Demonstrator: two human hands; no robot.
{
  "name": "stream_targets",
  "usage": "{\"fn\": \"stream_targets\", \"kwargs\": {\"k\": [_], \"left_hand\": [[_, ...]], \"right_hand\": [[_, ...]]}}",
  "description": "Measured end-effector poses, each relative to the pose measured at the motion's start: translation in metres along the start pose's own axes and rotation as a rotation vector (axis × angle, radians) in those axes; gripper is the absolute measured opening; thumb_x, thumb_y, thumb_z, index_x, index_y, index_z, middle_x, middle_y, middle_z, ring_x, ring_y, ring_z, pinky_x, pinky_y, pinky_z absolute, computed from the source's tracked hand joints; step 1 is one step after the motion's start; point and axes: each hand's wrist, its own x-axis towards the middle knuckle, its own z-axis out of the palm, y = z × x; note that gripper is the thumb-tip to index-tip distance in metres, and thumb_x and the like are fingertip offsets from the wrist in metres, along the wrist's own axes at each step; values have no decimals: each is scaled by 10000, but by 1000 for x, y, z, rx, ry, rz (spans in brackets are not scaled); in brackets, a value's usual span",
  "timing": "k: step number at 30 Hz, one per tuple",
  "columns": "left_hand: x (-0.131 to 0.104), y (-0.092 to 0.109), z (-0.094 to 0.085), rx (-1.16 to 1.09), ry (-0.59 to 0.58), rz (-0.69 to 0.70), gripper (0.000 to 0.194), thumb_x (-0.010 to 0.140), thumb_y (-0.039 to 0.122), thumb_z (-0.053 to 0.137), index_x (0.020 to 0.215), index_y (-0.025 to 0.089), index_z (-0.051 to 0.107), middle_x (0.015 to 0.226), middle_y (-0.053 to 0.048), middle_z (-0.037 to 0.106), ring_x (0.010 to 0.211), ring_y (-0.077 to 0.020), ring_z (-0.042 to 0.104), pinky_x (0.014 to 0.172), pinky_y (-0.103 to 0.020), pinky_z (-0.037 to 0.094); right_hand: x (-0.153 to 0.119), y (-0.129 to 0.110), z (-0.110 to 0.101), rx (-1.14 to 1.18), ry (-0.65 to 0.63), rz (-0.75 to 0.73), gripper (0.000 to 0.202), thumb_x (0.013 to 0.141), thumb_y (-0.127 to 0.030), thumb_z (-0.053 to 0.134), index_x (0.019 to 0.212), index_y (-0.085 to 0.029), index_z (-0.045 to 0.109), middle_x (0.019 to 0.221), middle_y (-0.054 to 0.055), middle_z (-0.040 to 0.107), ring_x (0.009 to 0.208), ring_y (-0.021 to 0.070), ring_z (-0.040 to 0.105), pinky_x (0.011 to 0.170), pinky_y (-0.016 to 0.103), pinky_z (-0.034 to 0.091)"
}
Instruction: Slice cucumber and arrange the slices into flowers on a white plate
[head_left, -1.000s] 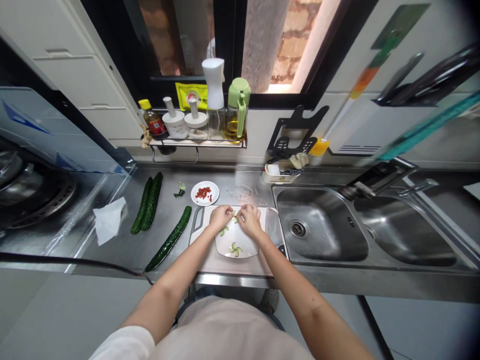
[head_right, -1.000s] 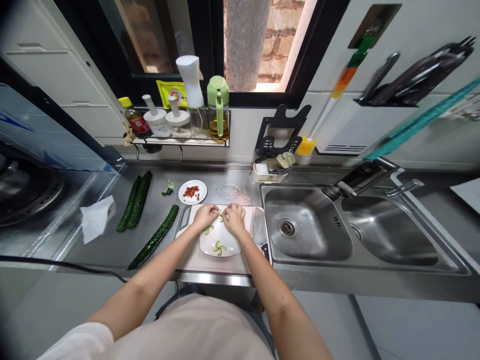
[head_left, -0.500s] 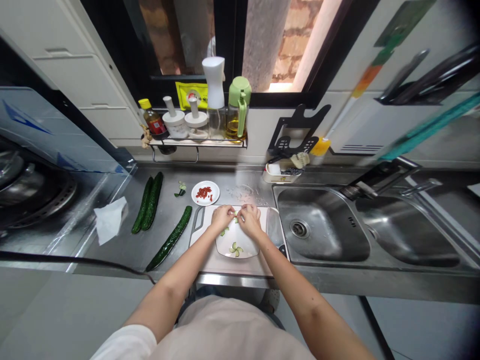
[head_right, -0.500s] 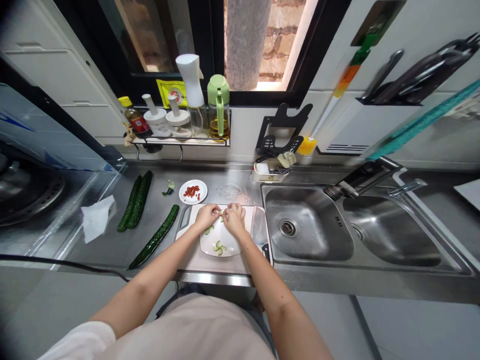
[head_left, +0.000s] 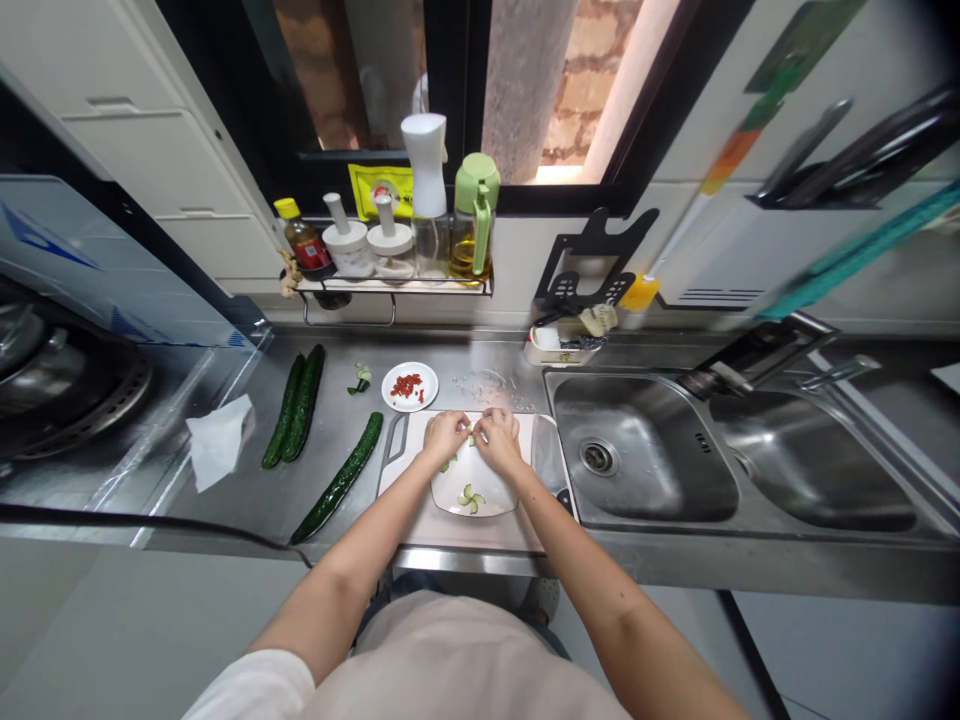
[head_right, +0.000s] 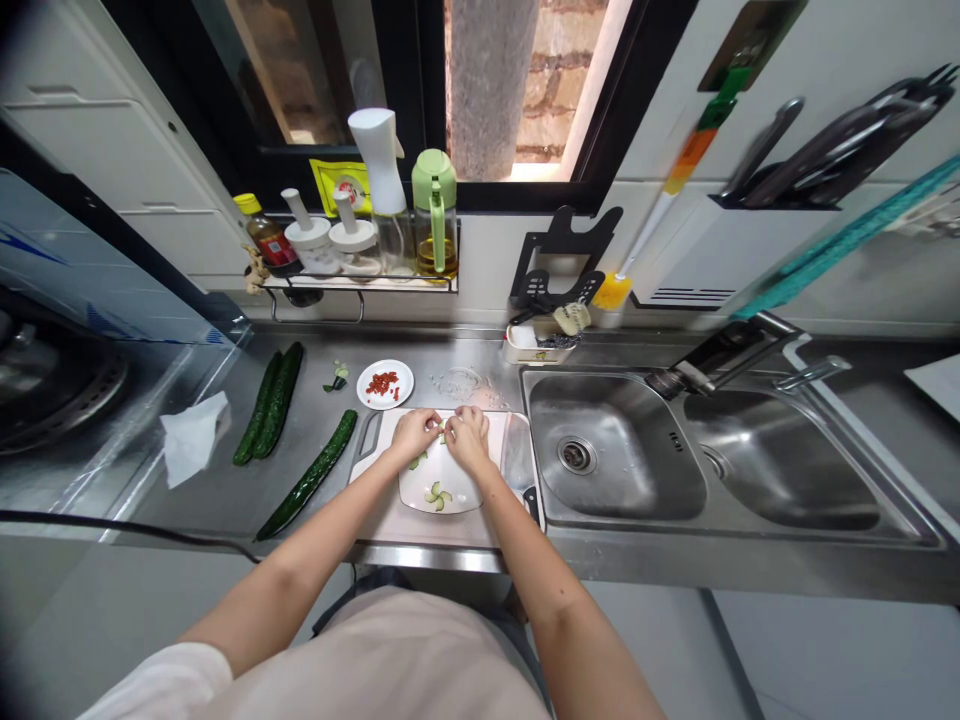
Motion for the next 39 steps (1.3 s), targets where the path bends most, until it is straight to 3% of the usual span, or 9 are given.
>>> {"fn": "stream_targets", "kwargs": {"k": [19, 30, 39], "left_hand": [[-2, 1, -4, 3, 8, -24, 169, 786, 248, 602, 922, 220, 698, 868, -30, 681, 855, -179, 605, 800, -267, 415], [-5, 6, 2, -2, -1, -19, 152, 783, 232, 608, 914, 217, 687, 870, -35, 682, 902, -191, 602, 832, -286, 404], [-10, 7, -6, -18, 28, -28, 154, 802, 236, 582, 912, 215, 688, 867, -39, 684, 891, -193, 610, 820, -289, 405]], "right_hand": [[0, 4, -6, 32, 69, 33, 133, 855, -287, 532, 851, -219, 646, 1127, 87, 527, 1117, 267, 363, 956, 413, 294], [0, 5, 4, -7, 55, 26, 70, 819, -265, 583, 840, -222, 634, 1138, 88, 522, 1115, 272, 380, 947, 420, 309], [-2, -1, -3, 41, 105, 31, 103, 838, -274, 557, 824, -215, 640, 1126, 88, 532, 1103, 272, 390, 931, 415, 328]]}}
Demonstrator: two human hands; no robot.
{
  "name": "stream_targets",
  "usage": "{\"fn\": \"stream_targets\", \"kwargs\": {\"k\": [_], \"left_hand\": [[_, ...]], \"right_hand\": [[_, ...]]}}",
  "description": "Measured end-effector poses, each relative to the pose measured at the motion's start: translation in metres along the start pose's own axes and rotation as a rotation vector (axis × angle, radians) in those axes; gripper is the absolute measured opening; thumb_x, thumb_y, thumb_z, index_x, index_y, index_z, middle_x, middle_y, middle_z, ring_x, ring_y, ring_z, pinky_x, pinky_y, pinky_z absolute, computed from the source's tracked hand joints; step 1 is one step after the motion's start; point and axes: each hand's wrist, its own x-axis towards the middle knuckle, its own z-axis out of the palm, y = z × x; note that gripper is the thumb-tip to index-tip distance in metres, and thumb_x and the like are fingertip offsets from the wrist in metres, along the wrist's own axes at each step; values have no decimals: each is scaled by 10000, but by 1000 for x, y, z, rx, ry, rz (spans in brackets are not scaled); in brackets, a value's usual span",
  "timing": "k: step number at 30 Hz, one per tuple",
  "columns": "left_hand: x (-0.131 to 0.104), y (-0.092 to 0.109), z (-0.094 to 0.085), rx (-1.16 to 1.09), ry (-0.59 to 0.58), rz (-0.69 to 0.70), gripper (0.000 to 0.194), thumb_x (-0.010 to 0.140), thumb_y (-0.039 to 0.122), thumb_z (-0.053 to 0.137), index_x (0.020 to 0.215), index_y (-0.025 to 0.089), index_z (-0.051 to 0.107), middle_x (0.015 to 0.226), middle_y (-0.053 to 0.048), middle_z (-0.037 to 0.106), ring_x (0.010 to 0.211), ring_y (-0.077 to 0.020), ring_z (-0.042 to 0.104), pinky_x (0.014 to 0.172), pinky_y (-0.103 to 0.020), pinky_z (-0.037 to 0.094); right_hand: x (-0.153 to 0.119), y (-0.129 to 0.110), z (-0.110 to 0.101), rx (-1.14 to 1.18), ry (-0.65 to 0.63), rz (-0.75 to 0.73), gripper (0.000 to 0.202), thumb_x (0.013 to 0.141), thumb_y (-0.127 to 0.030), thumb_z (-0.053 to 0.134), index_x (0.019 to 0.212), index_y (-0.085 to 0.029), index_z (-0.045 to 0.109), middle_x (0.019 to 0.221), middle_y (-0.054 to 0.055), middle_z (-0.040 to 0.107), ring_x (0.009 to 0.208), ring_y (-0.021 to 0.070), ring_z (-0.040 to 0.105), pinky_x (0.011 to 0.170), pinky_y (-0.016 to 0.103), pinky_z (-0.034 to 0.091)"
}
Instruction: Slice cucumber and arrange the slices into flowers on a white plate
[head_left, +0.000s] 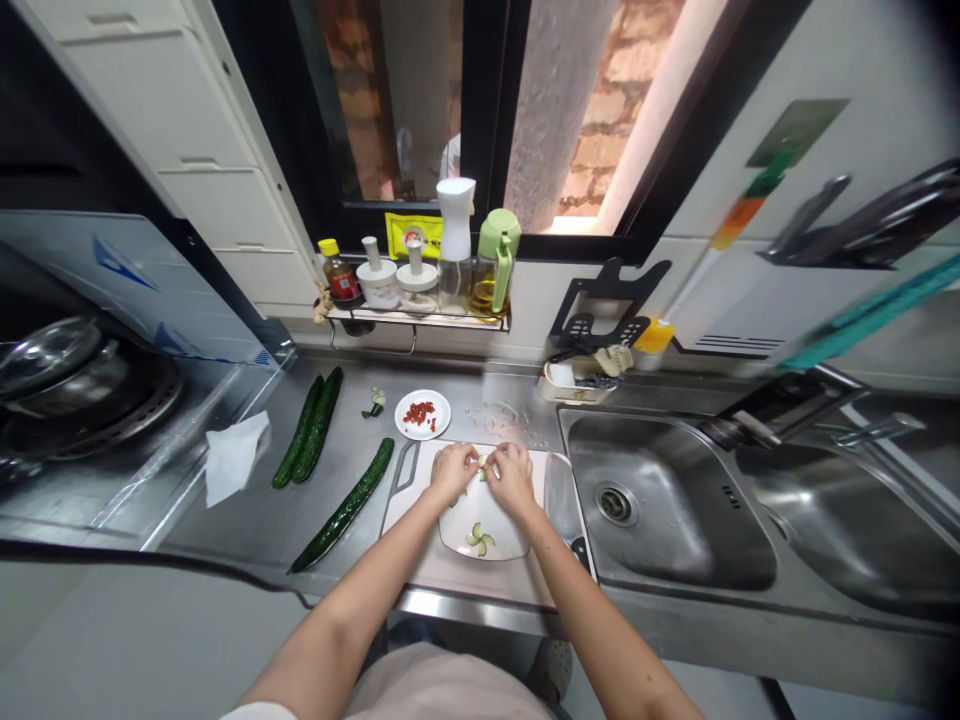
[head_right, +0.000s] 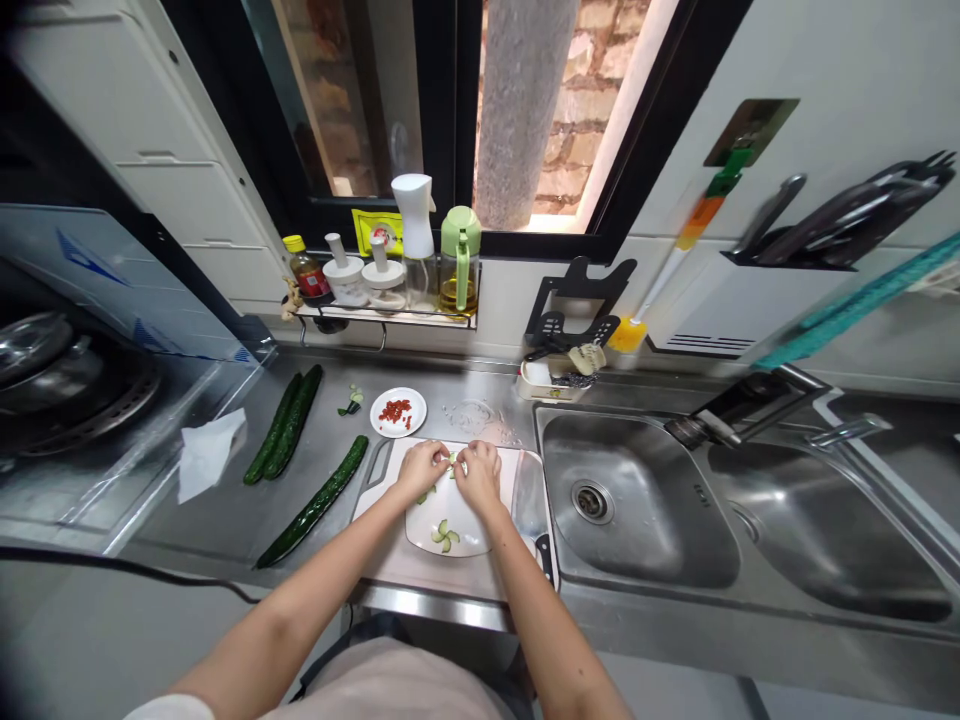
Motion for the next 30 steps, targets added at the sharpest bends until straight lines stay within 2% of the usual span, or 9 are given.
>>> {"fn": "stream_targets", "kwargs": {"k": [7, 12, 16, 21, 26, 30], "left_hand": [[-3, -7, -8, -25, 49, 32, 161, 795, 266, 583, 904, 215, 690, 834, -22, 679, 858, -179, 608, 801, -273, 410], [-1, -25, -22, -22, 102, 20, 167, 786, 258, 587, 909, 213, 691, 831, -17, 683, 842, -170, 609, 791, -261, 418], [4, -44, -38, -22, 135, -31, 170, 786, 265, 590, 913, 214, 690, 869, -20, 694, 860, -172, 613, 796, -258, 422], [20, -70, -55, 24, 210, -149, 165, 798, 287, 579, 904, 221, 687, 870, -22, 697, 838, -170, 618, 744, -250, 421], [42, -91, -60, 110, 188, -263, 215, 808, 257, 556, 972, 245, 694, 980, -36, 712, 899, -194, 637, 803, -278, 431], [57, -99, -61, 210, 177, -284, 271, 821, 237, 524, 1032, 270, 691, 1092, -51, 695, 971, -220, 637, 854, -316, 430]], "right_hand": [[-12, -10, -16, 99, 109, 12, 167, 853, -313, 517, 836, -222, 656, 1094, 84, 539, 1107, 277, 391, 939, 420, 346], [-31, -9, -27, 161, 228, 23, 202, 852, -321, 493, 799, -222, 662, 1004, 81, 557, 1047, 262, 437, 950, 424, 350], [-48, -3, -32, 188, 273, 28, 218, 852, -339, 493, 774, -224, 661, 953, 79, 577, 1013, 252, 475, 941, 417, 353], [-63, 3, -34, 205, 306, 51, 222, 848, -354, 502, 759, -218, 654, 911, 70, 593, 970, 241, 497, 916, 402, 358], [-70, 3, -35, 207, 307, 33, 212, 848, -355, 513, 760, -217, 648, 892, 63, 597, 954, 238, 504, 905, 403, 355], [-73, 0, -39, 204, 305, 26, 209, 860, -354, 505, 780, -219, 643, 903, 60, 600, 964, 238, 507, 911, 409, 350]]}}
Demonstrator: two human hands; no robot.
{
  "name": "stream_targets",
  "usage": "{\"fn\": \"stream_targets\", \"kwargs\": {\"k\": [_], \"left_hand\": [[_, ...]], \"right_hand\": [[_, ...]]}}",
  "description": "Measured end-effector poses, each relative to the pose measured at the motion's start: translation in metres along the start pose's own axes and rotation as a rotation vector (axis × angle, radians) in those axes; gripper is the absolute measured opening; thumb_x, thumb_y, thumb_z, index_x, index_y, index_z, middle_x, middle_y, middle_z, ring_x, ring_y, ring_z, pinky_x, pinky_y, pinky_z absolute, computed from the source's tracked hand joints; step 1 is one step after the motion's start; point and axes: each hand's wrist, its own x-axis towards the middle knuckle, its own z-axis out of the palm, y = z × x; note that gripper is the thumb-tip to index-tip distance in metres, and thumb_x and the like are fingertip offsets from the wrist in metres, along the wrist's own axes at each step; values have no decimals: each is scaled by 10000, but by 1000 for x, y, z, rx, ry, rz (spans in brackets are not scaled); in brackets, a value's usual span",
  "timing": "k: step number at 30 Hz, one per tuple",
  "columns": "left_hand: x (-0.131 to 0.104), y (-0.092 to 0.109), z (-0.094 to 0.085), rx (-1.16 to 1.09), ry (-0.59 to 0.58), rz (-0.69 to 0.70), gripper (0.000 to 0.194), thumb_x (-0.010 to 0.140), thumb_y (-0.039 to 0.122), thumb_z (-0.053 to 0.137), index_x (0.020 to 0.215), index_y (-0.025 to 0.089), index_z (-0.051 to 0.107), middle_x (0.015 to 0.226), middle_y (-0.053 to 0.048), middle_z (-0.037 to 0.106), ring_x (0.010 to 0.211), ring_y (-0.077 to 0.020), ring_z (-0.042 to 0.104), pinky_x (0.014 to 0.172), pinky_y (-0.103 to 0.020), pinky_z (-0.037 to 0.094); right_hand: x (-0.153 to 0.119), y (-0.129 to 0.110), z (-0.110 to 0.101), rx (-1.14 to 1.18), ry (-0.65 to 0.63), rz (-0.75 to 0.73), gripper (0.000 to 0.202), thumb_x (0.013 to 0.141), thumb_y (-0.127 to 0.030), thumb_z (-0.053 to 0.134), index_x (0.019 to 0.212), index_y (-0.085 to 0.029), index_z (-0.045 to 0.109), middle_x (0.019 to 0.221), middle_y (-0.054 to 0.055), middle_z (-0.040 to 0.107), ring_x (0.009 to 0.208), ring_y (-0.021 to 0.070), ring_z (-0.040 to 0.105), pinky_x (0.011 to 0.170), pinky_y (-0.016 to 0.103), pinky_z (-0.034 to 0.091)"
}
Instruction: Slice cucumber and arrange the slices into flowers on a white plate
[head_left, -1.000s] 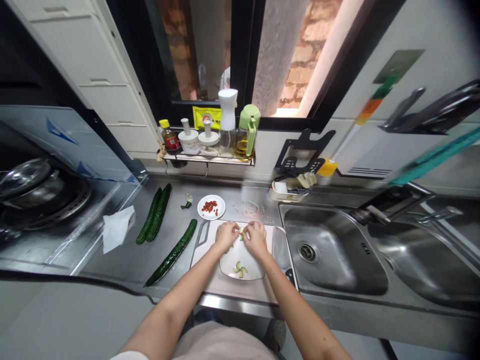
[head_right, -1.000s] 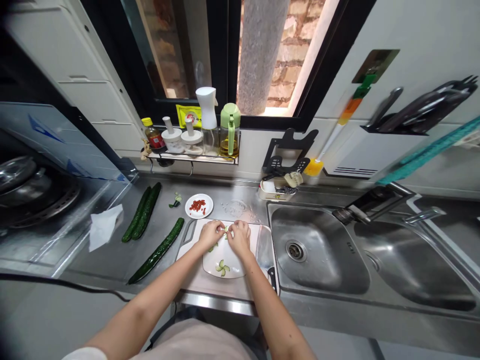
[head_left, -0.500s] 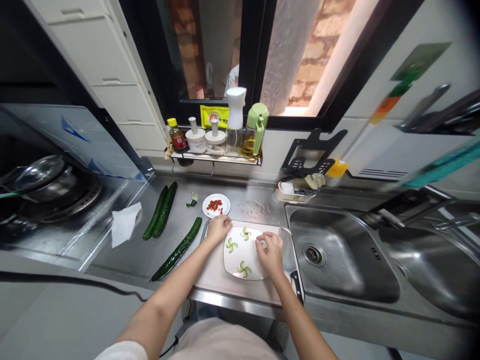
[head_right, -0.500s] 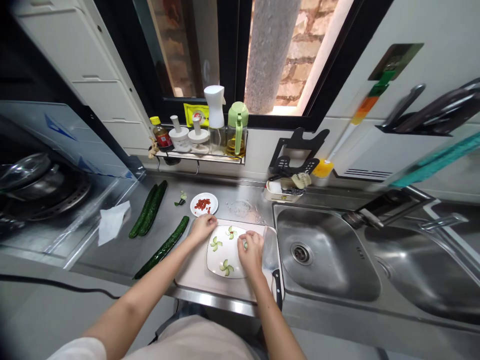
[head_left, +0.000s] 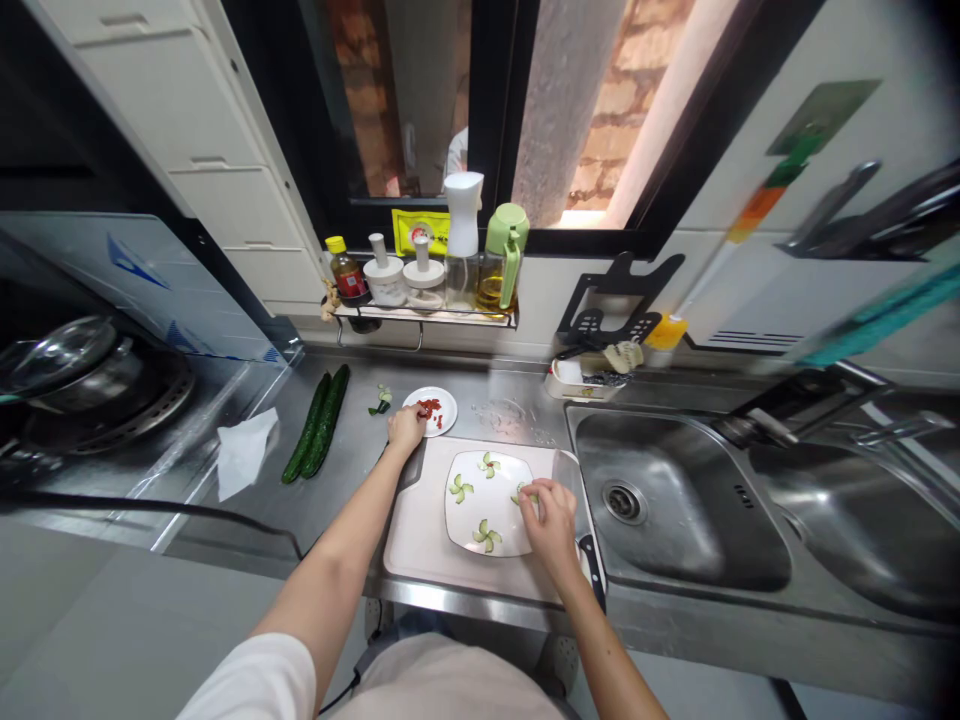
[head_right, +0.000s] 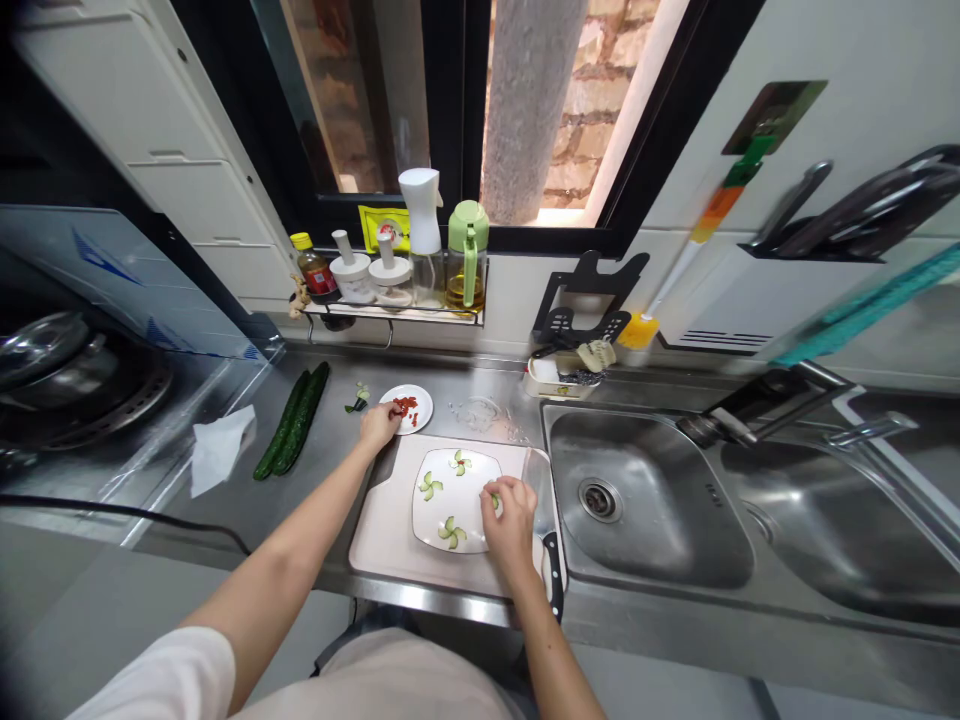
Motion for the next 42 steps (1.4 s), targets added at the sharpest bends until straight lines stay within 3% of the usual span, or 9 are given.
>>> {"fn": "stream_targets", "kwargs": {"k": [15, 25, 36, 42], "left_hand": [[18, 4, 3, 216, -71, 135, 286, 858, 270, 482, 1037, 241, 703, 1102, -89, 674, 1014, -232, 615, 876, -334, 430], [11, 5, 3, 180, -80, 159, 245, 832, 203, 487, 932, 235, 709, 1072, -72, 689, 1019, -219, 601, 876, -316, 423], [11, 5, 5, 95, -52, 147, 296, 849, 206, 496, 1073, 261, 682, 1141, -63, 671, 1056, -220, 597, 923, -324, 412], [10, 7, 5, 163, -71, 179, 279, 860, 236, 474, 998, 247, 717, 1127, -74, 670, 1040, -225, 601, 907, -322, 424]], "right_hand": [[-4, 0, -6, -18, -4, 16, 199, 862, -352, 497, 789, -226, 632, 911, 64, 598, 965, 242, 498, 893, 411, 363], [-5, -1, -3, -9, -32, 13, 203, 869, -339, 484, 797, -219, 632, 903, 58, 599, 959, 231, 511, 902, 403, 355], [-10, 0, -5, 8, -40, 43, 193, 870, -327, 478, 800, -217, 621, 905, 59, 603, 959, 232, 506, 902, 407, 353], [-10, -1, -6, 16, -38, 49, 180, 860, -316, 490, 787, -214, 620, 905, 59, 607, 962, 232, 503, 895, 400, 356]]}}
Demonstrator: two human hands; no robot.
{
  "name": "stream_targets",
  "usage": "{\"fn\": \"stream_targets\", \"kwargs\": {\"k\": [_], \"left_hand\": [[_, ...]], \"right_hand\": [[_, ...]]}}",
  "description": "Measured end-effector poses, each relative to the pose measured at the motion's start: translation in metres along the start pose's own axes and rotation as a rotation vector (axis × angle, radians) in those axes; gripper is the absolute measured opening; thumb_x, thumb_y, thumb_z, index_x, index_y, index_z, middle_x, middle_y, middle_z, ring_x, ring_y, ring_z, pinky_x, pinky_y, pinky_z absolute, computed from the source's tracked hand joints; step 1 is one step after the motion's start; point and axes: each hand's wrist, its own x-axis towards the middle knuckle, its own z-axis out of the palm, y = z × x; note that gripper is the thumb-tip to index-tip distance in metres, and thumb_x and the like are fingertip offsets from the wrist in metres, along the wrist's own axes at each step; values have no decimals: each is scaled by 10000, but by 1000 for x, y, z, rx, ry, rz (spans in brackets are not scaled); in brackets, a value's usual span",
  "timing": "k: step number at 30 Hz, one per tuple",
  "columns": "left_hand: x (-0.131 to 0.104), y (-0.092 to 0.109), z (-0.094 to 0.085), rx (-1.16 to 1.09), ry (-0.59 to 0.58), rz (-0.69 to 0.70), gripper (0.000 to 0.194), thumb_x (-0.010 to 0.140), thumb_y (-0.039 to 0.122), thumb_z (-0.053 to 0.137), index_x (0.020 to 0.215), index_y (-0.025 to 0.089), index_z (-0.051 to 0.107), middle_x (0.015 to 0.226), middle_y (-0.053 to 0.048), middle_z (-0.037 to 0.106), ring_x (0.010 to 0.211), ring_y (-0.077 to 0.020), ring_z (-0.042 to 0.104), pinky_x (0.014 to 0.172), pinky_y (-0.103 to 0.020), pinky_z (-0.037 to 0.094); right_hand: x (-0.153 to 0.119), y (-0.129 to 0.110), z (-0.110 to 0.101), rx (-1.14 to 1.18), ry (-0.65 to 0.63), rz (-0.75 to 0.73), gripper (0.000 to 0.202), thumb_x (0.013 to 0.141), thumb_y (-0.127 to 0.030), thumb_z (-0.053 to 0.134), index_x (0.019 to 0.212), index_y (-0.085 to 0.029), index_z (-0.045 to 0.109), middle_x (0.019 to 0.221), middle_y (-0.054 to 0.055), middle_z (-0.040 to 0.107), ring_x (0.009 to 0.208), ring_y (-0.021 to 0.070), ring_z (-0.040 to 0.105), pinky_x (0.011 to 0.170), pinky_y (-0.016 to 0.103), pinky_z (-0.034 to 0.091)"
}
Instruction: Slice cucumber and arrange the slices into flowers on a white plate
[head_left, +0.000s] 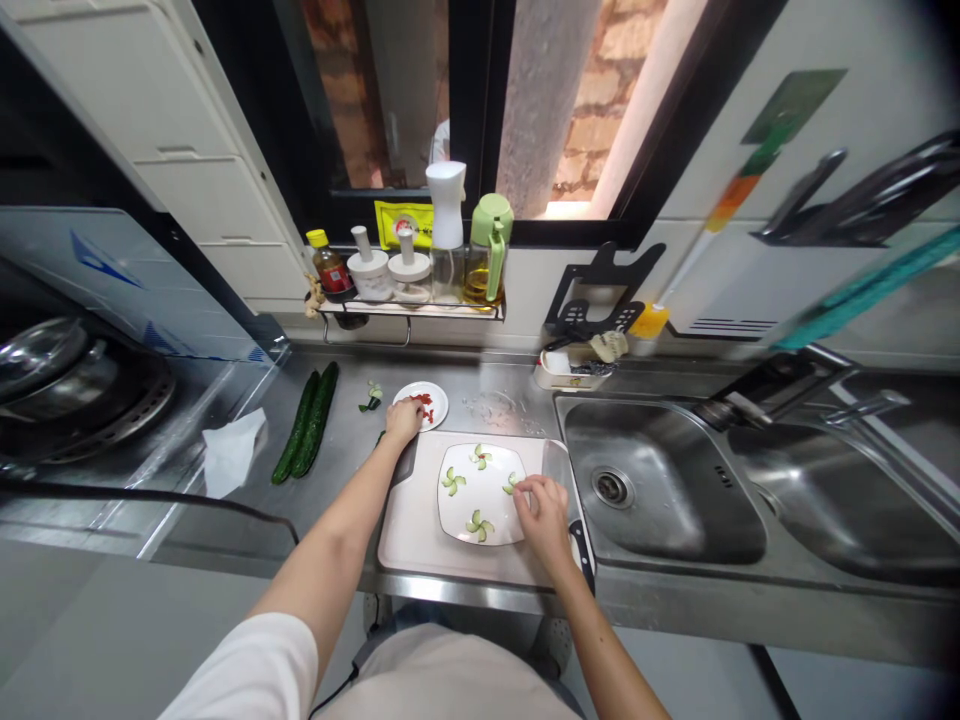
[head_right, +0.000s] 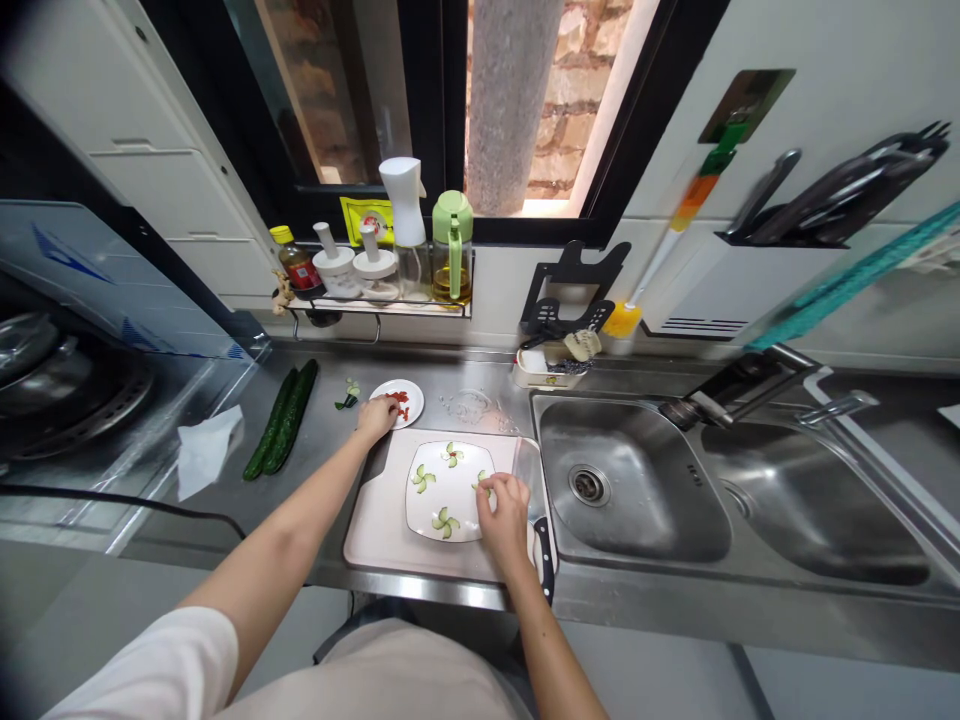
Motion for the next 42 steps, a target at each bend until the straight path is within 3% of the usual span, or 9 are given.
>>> {"fn": "stream_targets", "kwargs": {"k": [14, 18, 25, 30, 33, 36, 42], "left_hand": [[-1, -1, -1, -15, -12, -9, 251, 845, 230, 490, 963, 233, 712, 1106, -89, 678, 1043, -234, 603, 911, -332, 421], [-1, -2, -1, -90, 16, -68, 227, 839, 255, 505, 925, 224, 712, 1064, -91, 694, 1008, -231, 620, 879, -320, 437], [-4, -5, -2, -792, 117, -263, 143, 760, 253, 587, 800, 172, 697, 849, -50, 727, 860, -184, 642, 778, -259, 473], [-12, 6, -4, -980, 113, -282, 249, 780, 326, 591, 900, 127, 683, 900, -70, 716, 723, -121, 629, 626, -200, 467], [-21, 14, -10, -1262, 37, -313, 332, 743, 378, 656, 966, 134, 672, 813, -48, 685, 530, -57, 516, 448, -154, 336], [-31, 24, -19, -1542, -72, -332, 363, 699, 359, 712, 983, 140, 658, 724, -16, 629, 451, -21, 406, 380, -141, 182], [-55, 47, -31, -1778, -207, -332, 314, 718, 360, 719, 956, 170, 641, 712, 13, 585, 466, -16, 430, 378, -136, 205]], "right_hand": [[-10, -11, 9, 40, -79, -16, 197, 873, -318, 468, 799, -231, 629, 891, 59, 615, 938, 231, 535, 872, 389, 396], [-11, -14, 10, 48, -87, -26, 188, 874, -313, 473, 807, -227, 627, 890, 56, 618, 935, 229, 540, 874, 390, 400], [-9, -13, 9, 43, -78, -16, 196, 878, -311, 466, 799, -227, 625, 883, 57, 619, 922, 228, 543, 846, 379, 408], [-10, -14, 12, 45, -85, -35, 194, 877, -304, 468, 801, -222, 627, 871, 53, 622, 906, 223, 547, 839, 374, 406], [-9, -16, 13, 54, -89, -34, 195, 878, -303, 466, 803, -221, 627, 872, 54, 625, 912, 223, 546, 845, 374, 403], [-7, -19, 12, 64, -93, -39, 191, 880, -304, 467, 808, -222, 624, 876, 53, 629, 919, 221, 546, 859, 372, 398], [11, -29, 11, 90, -107, -28, 204, 884, -315, 458, 799, -224, 620, 872, 51, 639, 897, 220, 543, 847, 366, 395]]}}
